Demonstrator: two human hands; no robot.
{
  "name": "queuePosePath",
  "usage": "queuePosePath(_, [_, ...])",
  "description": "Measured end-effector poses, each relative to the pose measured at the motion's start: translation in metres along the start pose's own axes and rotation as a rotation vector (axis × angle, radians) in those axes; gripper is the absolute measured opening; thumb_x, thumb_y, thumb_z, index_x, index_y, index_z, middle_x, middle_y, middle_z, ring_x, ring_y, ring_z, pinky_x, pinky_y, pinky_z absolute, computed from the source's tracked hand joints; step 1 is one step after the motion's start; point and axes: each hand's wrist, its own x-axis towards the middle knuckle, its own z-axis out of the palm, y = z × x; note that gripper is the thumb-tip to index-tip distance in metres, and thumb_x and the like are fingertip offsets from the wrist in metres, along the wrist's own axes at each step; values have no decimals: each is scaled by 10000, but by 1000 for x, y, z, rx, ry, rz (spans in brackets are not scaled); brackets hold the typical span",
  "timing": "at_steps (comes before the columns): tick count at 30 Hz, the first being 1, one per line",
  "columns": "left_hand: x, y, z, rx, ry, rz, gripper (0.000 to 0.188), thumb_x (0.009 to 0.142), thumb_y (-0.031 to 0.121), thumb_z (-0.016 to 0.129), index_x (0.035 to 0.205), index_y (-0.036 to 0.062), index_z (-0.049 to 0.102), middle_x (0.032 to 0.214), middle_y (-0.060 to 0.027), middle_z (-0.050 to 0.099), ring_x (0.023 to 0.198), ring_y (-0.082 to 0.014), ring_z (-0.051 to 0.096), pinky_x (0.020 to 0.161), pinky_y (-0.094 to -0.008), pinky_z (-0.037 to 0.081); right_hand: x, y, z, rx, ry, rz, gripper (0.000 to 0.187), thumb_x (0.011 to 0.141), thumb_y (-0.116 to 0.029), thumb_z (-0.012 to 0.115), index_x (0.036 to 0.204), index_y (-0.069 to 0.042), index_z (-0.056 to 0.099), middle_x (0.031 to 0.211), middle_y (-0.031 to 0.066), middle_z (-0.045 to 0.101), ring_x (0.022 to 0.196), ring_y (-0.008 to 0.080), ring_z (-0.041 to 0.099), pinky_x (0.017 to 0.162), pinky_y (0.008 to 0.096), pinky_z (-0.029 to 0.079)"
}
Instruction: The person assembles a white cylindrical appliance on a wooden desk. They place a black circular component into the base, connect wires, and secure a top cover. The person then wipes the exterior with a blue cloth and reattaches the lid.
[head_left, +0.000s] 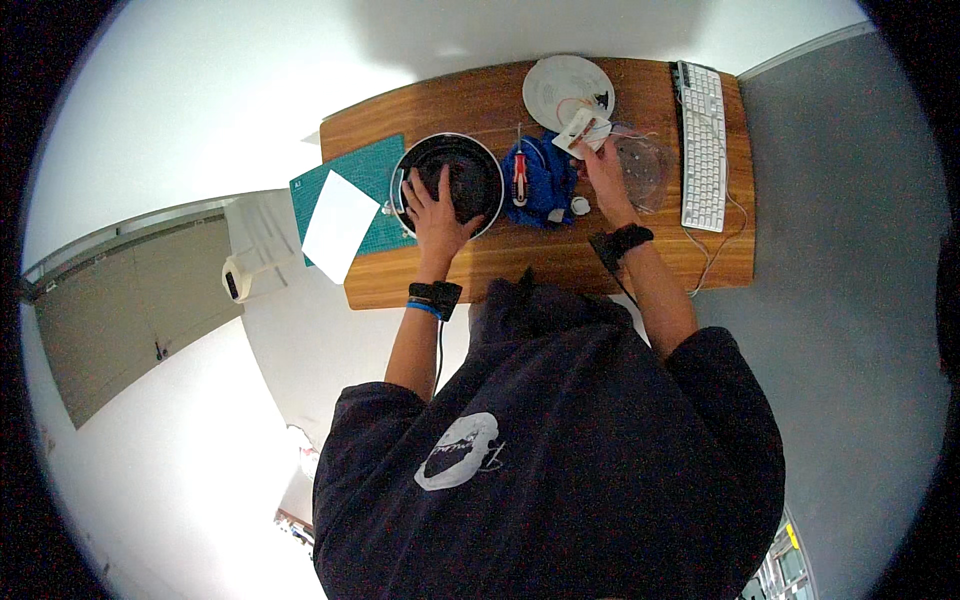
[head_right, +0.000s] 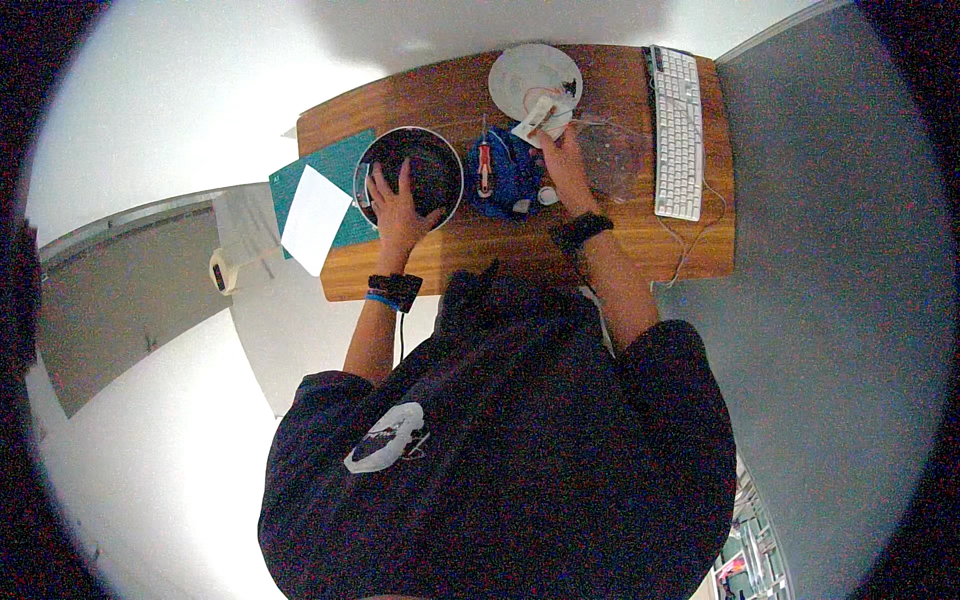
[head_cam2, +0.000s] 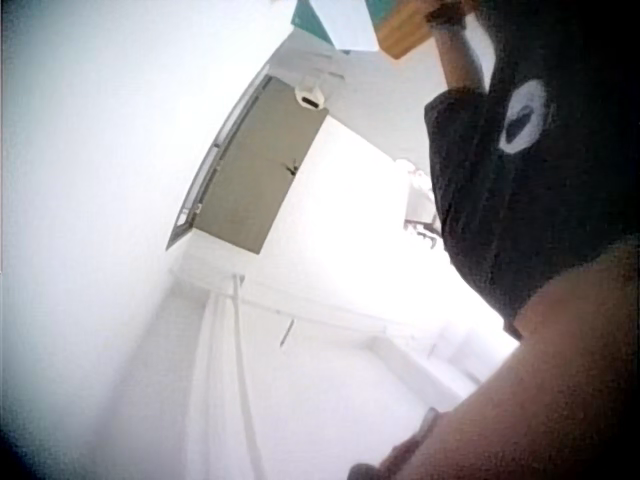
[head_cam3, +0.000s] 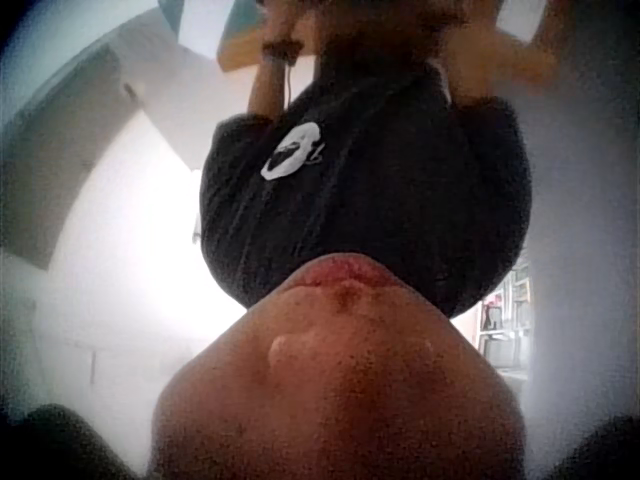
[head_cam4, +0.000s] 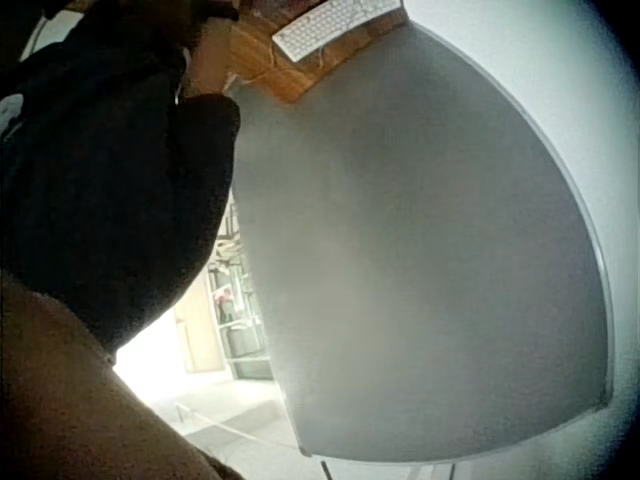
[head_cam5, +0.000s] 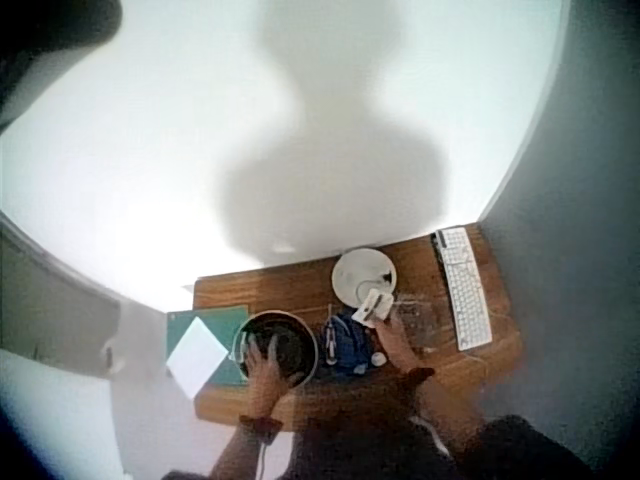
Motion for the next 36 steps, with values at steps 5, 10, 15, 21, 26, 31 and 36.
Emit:
queuePosePath(5, [11,-9,5,-43,65,-31,1178,616,431,951,1582,243,302,1629,-320,110,1466,-600,149,1110,-692,340,42,-14,6,133,-97,85,357,1032,-272,609,1329,-86,541,1164,70,690,972,158,691,726,289,534])
queuePosePath(10, [19,-25,10,-52,78,-103,1154,625,479,938,1568,237,320,1598,-361,135,1418,-638,200,1110,-682,339,66,3,15,-164,-92,151,417,1025,-292,628,1362,-54,565,1133,95,714,936,180,706,753,320,570])
queuePosePath(15, [36,-37,16,-138,149,-114,1110,640,526,923,1544,204,367,1558,-400,198,1393,-647,246,1113,-668,335,41,55,21,-427,-615,74,486,1006,-345,669,1388,-66,559,1034,87,737,846,157,689,733,319,561])
queuePosePath(21, [58,-31,15,-237,255,-31,1027,649,431,939,1510,202,428,1564,-399,217,1416,-636,224,1135,-678,286,2,27,72,-128,-714,346,808,983,-393,696,1596,-129,241,1341,156,600,1070,285,703,803,414,605])
queuePosePath(26, [71,-4,19,-277,268,95,554,823,270,819,1317,125,615,1596,-320,257,1457,-588,214,1202,-640,199,9,-2,106,-83,-557,482,749,1015,-378,645,1564,-112,211,1392,166,539,1058,299,704,764,428,640])
queuePosePath(31, [54,-16,-6,-636,282,546,348,766,15,729,1107,48,667,1317,-173,636,1234,-400,602,1052,-447,488,22,27,89,-297,-533,315,568,1041,-445,571,1437,-102,352,1135,107,660,922,261,723,718,379,623])
queuePosePath(36, [16,-94,41,-375,625,-268,350,825,92,708,1167,54,644,1181,-184,614,1151,-399,568,997,-507,457,25,27,80,-278,-434,417,593,1051,-602,418,1349,-96,498,1079,91,698,951,239,711,801,403,568])
